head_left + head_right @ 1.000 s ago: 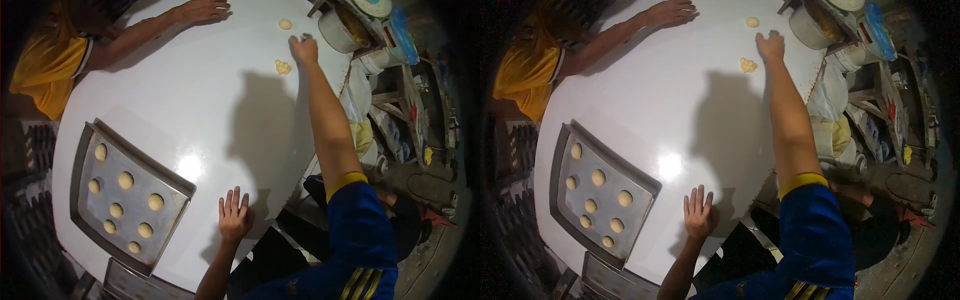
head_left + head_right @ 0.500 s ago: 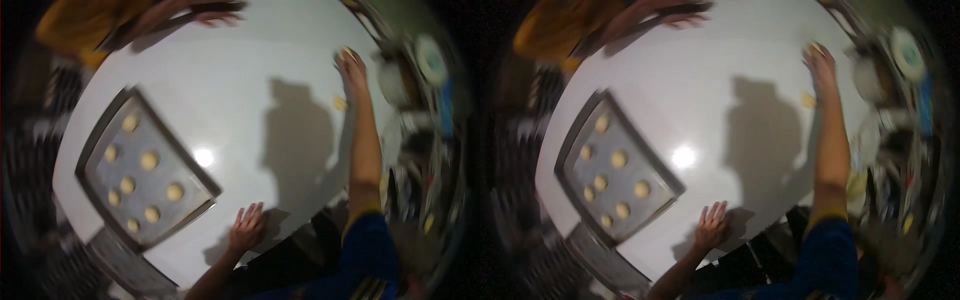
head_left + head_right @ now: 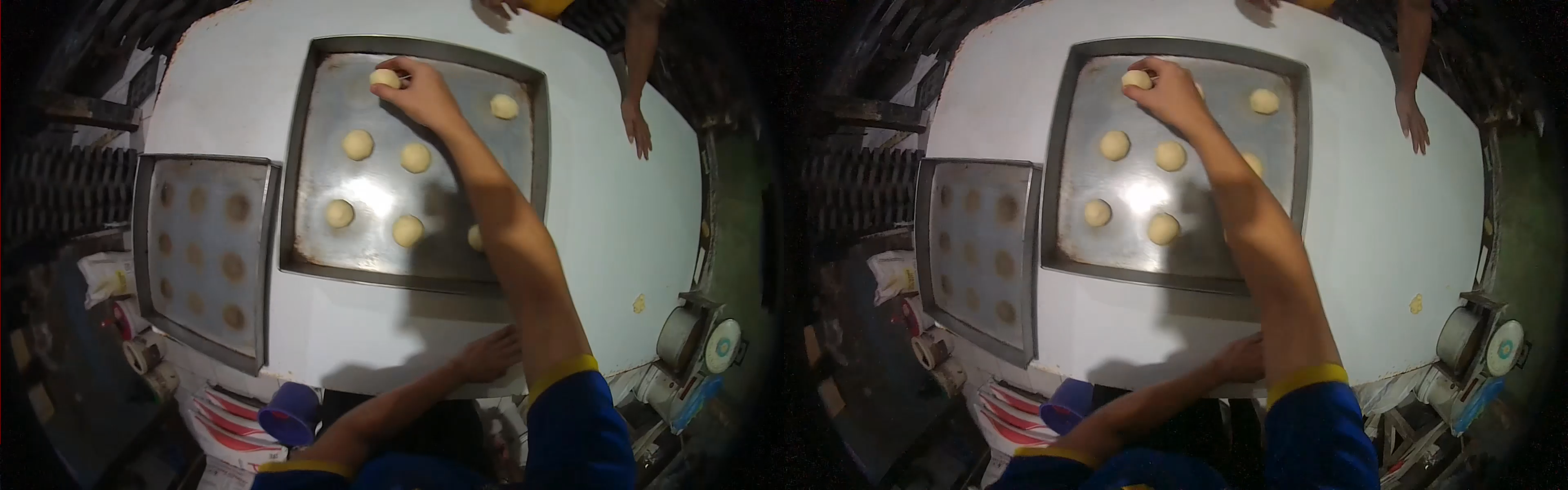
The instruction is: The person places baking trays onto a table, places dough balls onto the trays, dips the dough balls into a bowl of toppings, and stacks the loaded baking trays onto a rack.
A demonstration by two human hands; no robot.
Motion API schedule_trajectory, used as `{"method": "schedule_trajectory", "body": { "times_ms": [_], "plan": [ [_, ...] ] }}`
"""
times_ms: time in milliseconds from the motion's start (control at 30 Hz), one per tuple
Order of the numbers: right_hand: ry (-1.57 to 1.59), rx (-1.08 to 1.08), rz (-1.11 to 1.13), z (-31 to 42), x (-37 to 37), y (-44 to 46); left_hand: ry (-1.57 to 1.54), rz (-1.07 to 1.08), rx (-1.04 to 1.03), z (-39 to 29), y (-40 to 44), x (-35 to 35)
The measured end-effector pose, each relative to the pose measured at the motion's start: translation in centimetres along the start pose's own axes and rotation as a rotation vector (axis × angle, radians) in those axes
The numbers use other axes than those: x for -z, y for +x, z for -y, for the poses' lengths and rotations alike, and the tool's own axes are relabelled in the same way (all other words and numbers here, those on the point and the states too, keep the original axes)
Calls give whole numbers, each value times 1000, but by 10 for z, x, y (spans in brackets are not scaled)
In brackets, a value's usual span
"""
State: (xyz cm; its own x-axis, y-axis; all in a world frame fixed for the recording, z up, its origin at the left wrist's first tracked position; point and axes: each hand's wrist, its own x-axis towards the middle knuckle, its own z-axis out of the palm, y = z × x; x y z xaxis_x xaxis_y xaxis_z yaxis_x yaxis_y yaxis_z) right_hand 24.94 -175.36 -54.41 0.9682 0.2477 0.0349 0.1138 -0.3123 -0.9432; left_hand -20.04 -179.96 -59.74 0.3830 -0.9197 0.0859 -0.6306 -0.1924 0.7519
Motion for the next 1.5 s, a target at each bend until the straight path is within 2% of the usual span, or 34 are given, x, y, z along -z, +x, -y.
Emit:
{"method": "schedule_trajectory", "body": {
  "times_ms": [33,67,100,167,200,267,300,367,400,467,500,533,567,600,633,700,733,767,800,833,867,933,1000,1033,1100,1133,1167,1200,1233,1333,1367,1433,1500],
  "plan": [
    [-215,17,7,-9,-22,23,-298,-31,131,-2,-6,12],
    [-429,31,17,-12,-40,35,-455,-48,188,-3,-16,16],
    [-450,33,28,-7,-54,41,-612,-74,244,-4,-27,21],
    [-870,-33,61,-1,-77,42,-437,-200,215,-11,-64,18],
    [-890,-45,76,4,-82,36,-464,-244,212,-14,-92,16],
    [-1127,141,57,27,-89,34,-542,-319,234,-18,-153,18],
    [-1136,150,65,15,-99,39,-601,-338,264,-22,-186,19],
    [-1172,348,-58,-35,-122,41,-665,-332,393,-31,-259,33],
    [-1181,350,-66,-41,-123,44,-616,-392,482,-39,-293,40],
    [-902,83,45,-37,-121,53,-546,-513,723,-52,-350,58],
    [-903,81,40,-23,-110,51,-534,-563,877,-63,-374,72],
    [-688,-82,113,0,-88,51,-533,-691,990,-74,-387,102],
    [-467,-223,179,28,-69,57,-597,-793,1200,-84,-409,98],
    [-349,-278,212,33,-75,56,-608,-916,1274,-89,-428,101],
    [-233,-338,239,38,-80,54,-630,-1129,1313,-94,-447,89],
    [-1089,232,31,-25,-119,39,-731,-1578,1318,-82,-472,62],
    [-1080,240,8,-43,-120,51,-815,-1800,1291,-79,-484,59],
    [-643,84,-36,-56,-113,72,-847,-1870,1301,-76,-482,77],
    [-197,-66,-65,-57,-105,77,-891,-1926,1218,-69,-489,80],
    [20,-47,-93,-23,-88,67,-945,-1920,1192,-71,-476,113],
    [67,40,-215,8,-77,59,-1000,-1916,1147,-71,-463,146],
    [494,48,-475,70,-77,15,-990,-1875,1263,-56,-484,130],
    [654,-102,-473,126,-84,-66,-934,-1721,1275,-54,-492,119],
    [768,-139,-430,121,-90,-104,-937,-1735,1257,-48,-498,112],
    [620,-249,-346,176,-116,-207,-1199,-1605,1286,-53,-512,97],
    [625,-301,-245,173,-130,-258,-1288,-1645,1242,-68,-506,113],
    [601,-410,-116,151,-144,-309,-1431,-1833,1212,-78,-499,128],
    [515,-460,-23,162,-157,-360,-1424,-1828,1136,-74,-511,114],
    [539,-542,26,164,-174,-402,-1334,-1816,1119,-75,-517,111],
    [489,-738,186,181,-216,-474,-837,-1594,1303,-91,-547,99],
    [448,-754,227,189,-227,-482,-841,-1633,1310,-97,-566,84],
    [414,-735,316,204,-253,-474,-469,-1390,1308,-104,-612,48],
    [310,-681,355,199,-291,-450,-382,-1404,1384,-110,-664,3]
  ]
}}
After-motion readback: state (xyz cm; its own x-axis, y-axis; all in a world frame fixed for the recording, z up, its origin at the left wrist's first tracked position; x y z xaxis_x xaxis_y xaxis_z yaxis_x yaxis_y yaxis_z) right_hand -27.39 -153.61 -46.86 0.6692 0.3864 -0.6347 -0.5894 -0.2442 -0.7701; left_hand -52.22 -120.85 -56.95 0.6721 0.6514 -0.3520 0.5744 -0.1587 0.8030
